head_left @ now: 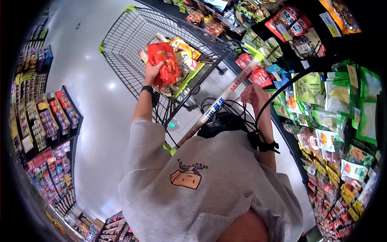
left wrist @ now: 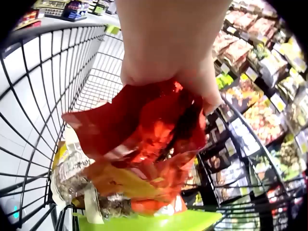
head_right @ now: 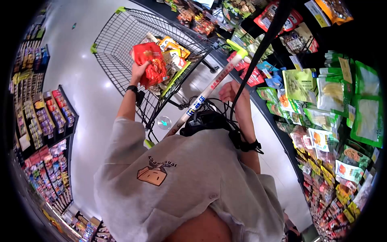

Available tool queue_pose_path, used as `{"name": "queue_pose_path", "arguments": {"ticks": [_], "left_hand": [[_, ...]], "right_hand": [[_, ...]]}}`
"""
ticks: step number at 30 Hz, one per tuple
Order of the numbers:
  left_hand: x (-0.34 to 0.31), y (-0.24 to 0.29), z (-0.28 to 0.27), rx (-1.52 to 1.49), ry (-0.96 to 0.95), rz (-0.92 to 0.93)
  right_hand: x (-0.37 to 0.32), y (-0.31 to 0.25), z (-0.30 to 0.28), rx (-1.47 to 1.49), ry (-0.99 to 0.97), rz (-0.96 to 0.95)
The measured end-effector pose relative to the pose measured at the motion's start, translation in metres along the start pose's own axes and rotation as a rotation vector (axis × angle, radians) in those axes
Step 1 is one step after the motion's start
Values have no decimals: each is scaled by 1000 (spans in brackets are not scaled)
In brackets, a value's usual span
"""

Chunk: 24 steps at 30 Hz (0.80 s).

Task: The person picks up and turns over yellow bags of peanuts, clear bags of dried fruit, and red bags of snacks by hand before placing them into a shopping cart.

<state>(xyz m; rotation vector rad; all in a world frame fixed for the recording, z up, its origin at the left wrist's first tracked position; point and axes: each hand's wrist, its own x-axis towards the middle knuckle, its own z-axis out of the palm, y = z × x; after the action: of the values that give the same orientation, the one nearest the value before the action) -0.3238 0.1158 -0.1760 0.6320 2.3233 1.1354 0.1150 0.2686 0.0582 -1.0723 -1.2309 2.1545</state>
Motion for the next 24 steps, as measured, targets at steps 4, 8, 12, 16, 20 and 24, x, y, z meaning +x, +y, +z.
{"name": "queue_pose_path", "arguments": {"ticks": [4, 8, 12, 16, 20, 24], "left_hand": [[-28, 31, 71, 539, -55, 122], [-47, 60, 130, 464, -84, 312], [-40, 59, 161, 644, -52, 391], [-22, 54, 158, 479, -256, 81], [-16, 57, 167, 577, -323, -32], [-18, 77, 170, 577, -304, -170]], "right_hand": [[-8, 2, 3, -9, 77, -25], [-11, 4, 13, -86, 132, 9], [-10, 5, 18, -48, 103, 37], [-9, 4, 18, -63, 58, 25], [-14, 3, 8, -47, 99, 15], [-17, 6, -5, -20, 144, 7]]}}
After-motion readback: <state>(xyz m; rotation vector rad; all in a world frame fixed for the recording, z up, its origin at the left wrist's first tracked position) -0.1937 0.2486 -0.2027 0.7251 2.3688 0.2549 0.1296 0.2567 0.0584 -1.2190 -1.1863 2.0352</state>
